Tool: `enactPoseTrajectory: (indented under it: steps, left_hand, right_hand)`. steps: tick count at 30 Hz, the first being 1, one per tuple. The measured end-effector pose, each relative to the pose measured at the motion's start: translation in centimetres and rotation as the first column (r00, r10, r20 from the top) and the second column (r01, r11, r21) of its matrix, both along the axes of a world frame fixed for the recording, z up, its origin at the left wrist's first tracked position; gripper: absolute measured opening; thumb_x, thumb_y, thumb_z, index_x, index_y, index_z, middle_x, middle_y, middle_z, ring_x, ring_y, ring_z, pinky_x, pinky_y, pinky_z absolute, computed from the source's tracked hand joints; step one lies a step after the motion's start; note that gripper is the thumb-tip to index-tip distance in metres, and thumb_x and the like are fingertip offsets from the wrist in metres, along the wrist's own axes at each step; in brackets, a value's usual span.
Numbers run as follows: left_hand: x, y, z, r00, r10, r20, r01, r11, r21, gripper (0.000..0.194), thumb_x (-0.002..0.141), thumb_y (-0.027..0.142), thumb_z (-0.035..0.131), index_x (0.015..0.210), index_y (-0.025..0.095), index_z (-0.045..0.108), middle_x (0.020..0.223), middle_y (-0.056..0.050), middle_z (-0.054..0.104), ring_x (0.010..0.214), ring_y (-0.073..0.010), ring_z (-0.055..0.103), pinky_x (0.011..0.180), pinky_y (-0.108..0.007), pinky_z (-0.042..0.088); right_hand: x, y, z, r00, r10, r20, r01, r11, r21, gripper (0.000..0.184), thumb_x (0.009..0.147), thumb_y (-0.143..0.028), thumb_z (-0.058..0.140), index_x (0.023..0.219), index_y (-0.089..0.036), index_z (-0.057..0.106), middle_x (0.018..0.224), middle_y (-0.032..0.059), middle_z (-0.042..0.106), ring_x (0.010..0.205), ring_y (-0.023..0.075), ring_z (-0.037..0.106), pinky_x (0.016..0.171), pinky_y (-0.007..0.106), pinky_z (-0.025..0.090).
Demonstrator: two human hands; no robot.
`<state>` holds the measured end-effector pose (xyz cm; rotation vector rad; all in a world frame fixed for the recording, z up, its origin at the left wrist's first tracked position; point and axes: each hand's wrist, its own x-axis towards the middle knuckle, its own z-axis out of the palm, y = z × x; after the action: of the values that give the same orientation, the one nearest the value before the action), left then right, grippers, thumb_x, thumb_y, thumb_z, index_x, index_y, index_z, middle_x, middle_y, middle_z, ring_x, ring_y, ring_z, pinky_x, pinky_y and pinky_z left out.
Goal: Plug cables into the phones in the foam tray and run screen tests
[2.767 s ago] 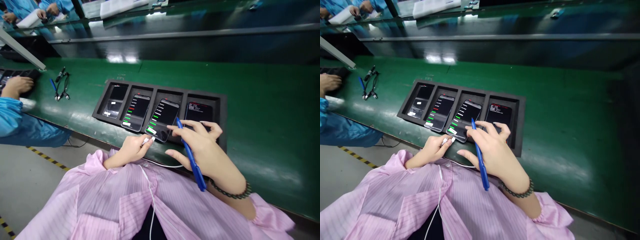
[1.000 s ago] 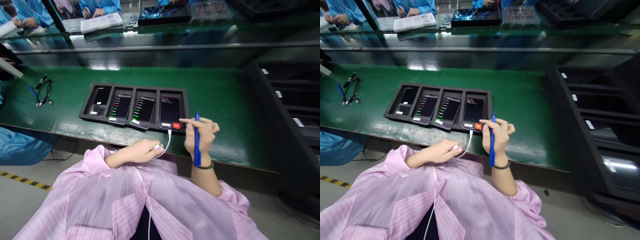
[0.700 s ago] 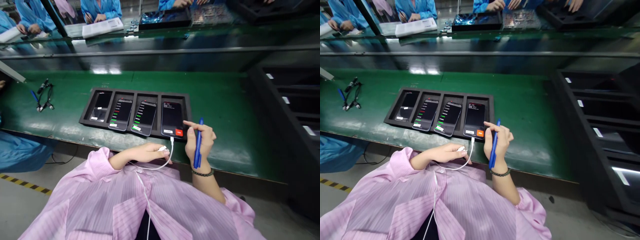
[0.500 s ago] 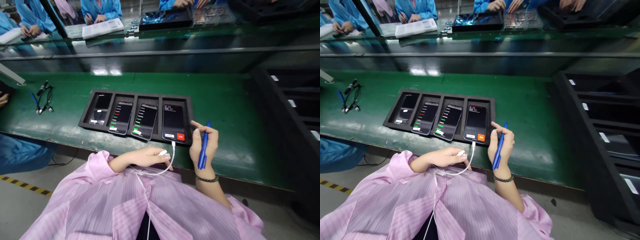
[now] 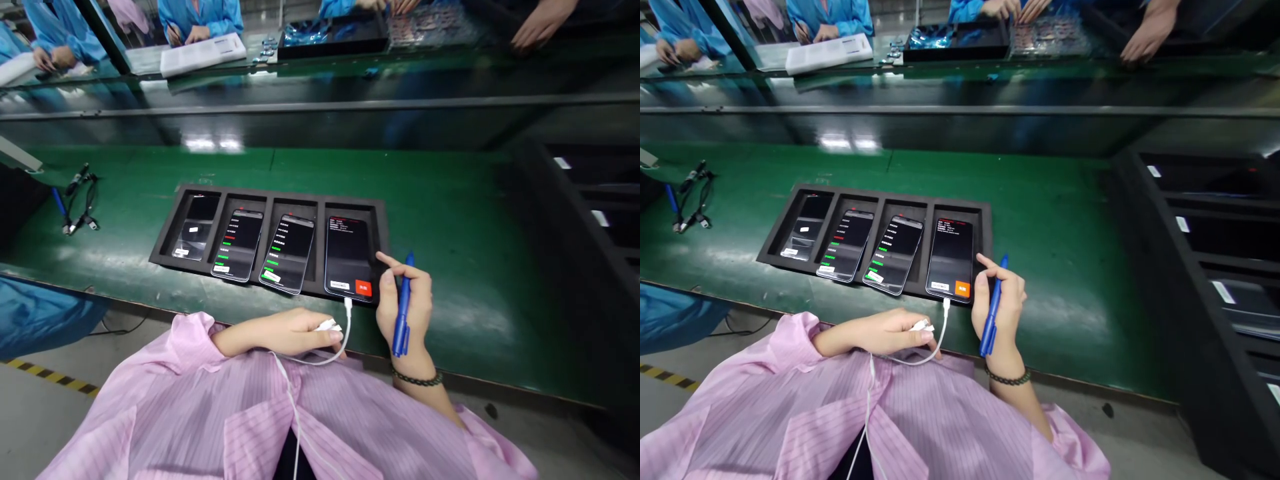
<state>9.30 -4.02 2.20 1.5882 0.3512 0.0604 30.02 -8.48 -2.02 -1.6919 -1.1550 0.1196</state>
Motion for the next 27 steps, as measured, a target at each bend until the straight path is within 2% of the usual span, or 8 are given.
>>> enactPoseTrajectory:
  steps: [12,19,27]
  left_hand:
    - [0.14,-0.03,-0.09,1.000,0.021,-0.009,-0.021,1.000,-0.002,0.044,0.106,0.048,0.043,0.091,0.014,0.067,0.078,0.000,0.061,0.070,-0.0096,0.052,0.070,-0.021,0.041]
    - [0.11,0.05,0.10,1.000,0.000,-0.031,0.000,1.000,-0.008,0.045,0.107,0.048,0.042,0.100,0.013,0.070,0.089,-0.003,0.067,0.076,-0.0103,0.057,0.075,-0.021,0.045]
    - [0.09,-0.01,-0.08,1.000,0.006,-0.017,-0.006,1.000,-0.015,0.043,0.107,0.045,0.042,0.100,0.014,0.070,0.094,-0.004,0.071,0.081,-0.0109,0.061,0.079,-0.021,0.046]
  right_hand:
    - [0.16,-0.05,0.14,1.000,0.009,0.014,-0.009,1.000,0.003,0.027,0.097,-0.049,0.053,0.091,-0.023,0.054,0.113,0.0112,0.075,0.106,0.0293,0.065,0.101,0.054,0.040]
    - [0.21,-0.09,-0.08,1.000,0.014,-0.013,-0.014,1.000,-0.006,0.027,0.097,-0.049,0.052,0.091,-0.022,0.053,0.115,0.0114,0.074,0.106,0.0286,0.064,0.100,0.053,0.039]
    - [0.16,-0.02,-0.05,1.000,-0.016,-0.002,0.016,1.000,-0.027,0.032,0.096,-0.054,0.050,0.090,-0.023,0.054,0.111,0.0092,0.076,0.103,0.0277,0.064,0.101,0.051,0.037]
